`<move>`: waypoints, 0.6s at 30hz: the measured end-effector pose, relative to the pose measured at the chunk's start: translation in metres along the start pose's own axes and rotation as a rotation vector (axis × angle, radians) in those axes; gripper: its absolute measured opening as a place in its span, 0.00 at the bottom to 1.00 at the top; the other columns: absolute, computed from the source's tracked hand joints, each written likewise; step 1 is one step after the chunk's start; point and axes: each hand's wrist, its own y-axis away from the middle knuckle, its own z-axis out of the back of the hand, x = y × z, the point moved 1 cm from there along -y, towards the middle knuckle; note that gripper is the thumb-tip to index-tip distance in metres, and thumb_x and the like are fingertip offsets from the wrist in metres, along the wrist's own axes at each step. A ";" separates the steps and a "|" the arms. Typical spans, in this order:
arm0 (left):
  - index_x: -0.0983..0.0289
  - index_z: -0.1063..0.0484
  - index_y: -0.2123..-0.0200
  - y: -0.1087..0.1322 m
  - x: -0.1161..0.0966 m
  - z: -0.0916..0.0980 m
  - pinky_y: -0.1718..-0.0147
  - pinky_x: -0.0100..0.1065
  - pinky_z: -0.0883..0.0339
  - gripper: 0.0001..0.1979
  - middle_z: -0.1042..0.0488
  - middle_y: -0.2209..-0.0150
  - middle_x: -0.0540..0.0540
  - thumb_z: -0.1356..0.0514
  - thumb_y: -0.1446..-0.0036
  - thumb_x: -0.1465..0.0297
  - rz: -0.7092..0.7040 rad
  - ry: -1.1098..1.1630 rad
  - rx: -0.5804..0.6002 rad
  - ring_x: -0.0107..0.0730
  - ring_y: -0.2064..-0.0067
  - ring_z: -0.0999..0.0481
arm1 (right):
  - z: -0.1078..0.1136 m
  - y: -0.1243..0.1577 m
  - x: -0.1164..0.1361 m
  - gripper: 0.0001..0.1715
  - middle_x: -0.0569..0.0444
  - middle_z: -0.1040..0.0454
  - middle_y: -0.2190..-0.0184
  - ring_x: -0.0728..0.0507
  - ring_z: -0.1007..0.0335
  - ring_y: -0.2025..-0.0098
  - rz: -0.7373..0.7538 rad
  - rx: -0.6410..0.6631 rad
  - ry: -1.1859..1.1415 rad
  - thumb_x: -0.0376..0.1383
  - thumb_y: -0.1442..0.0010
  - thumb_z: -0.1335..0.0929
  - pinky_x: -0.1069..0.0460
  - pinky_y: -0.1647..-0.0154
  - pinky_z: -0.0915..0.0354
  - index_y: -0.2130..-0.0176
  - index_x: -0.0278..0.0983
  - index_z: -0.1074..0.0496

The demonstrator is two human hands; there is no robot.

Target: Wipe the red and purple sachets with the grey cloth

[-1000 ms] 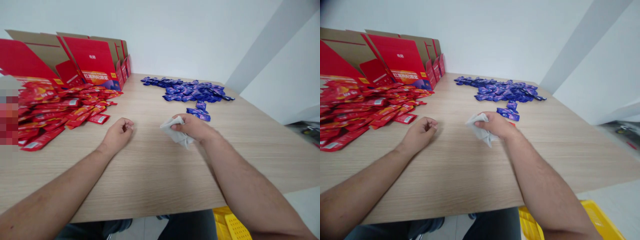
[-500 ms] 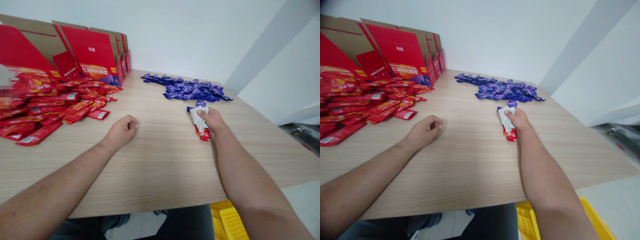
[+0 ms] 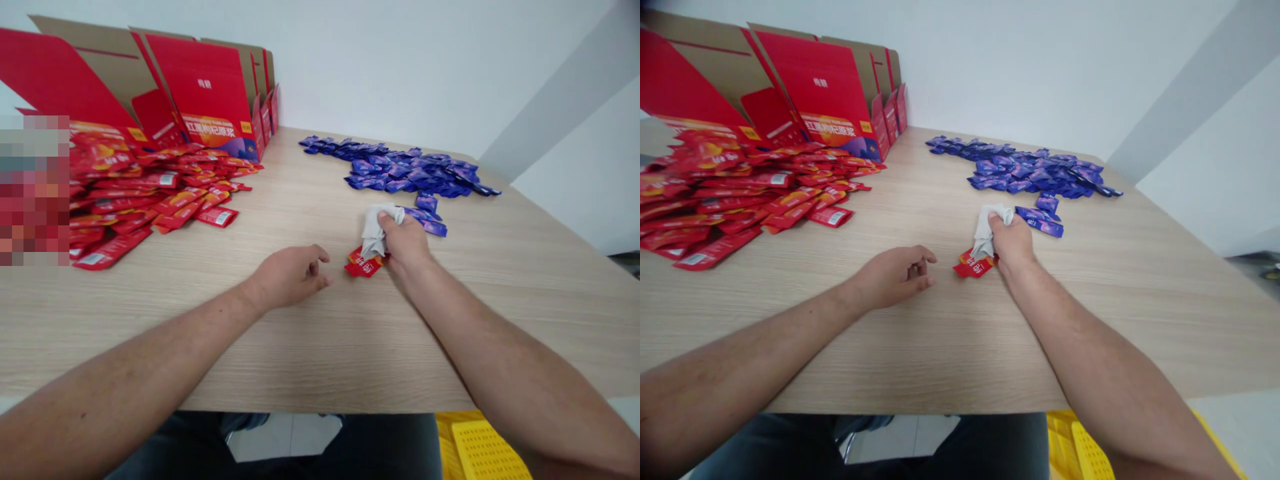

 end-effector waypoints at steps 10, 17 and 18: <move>0.60 0.19 0.56 0.001 -0.009 -0.009 0.56 0.37 0.32 0.11 0.19 0.60 0.55 0.38 0.36 0.63 -0.215 -0.054 0.114 0.37 0.57 0.22 | -0.023 0.036 0.021 0.22 0.53 0.19 0.66 0.42 0.23 0.66 -0.054 0.079 -0.064 0.51 0.47 0.27 0.50 0.67 0.28 0.59 0.38 0.24; 0.62 0.23 0.54 0.002 -0.011 -0.009 0.56 0.40 0.31 0.20 0.20 0.56 0.57 0.32 0.43 0.56 -0.147 -0.106 0.076 0.43 0.55 0.22 | -0.023 0.040 0.024 0.22 0.53 0.18 0.65 0.43 0.23 0.66 -0.063 0.127 -0.027 0.52 0.47 0.27 0.50 0.67 0.29 0.59 0.39 0.24; 0.62 0.23 0.53 0.002 -0.011 -0.010 0.56 0.40 0.31 0.20 0.21 0.55 0.58 0.32 0.44 0.56 -0.161 -0.129 0.077 0.44 0.54 0.22 | -0.023 0.040 0.023 0.23 0.53 0.18 0.64 0.42 0.23 0.65 -0.058 0.135 -0.017 0.52 0.47 0.27 0.50 0.67 0.29 0.59 0.39 0.24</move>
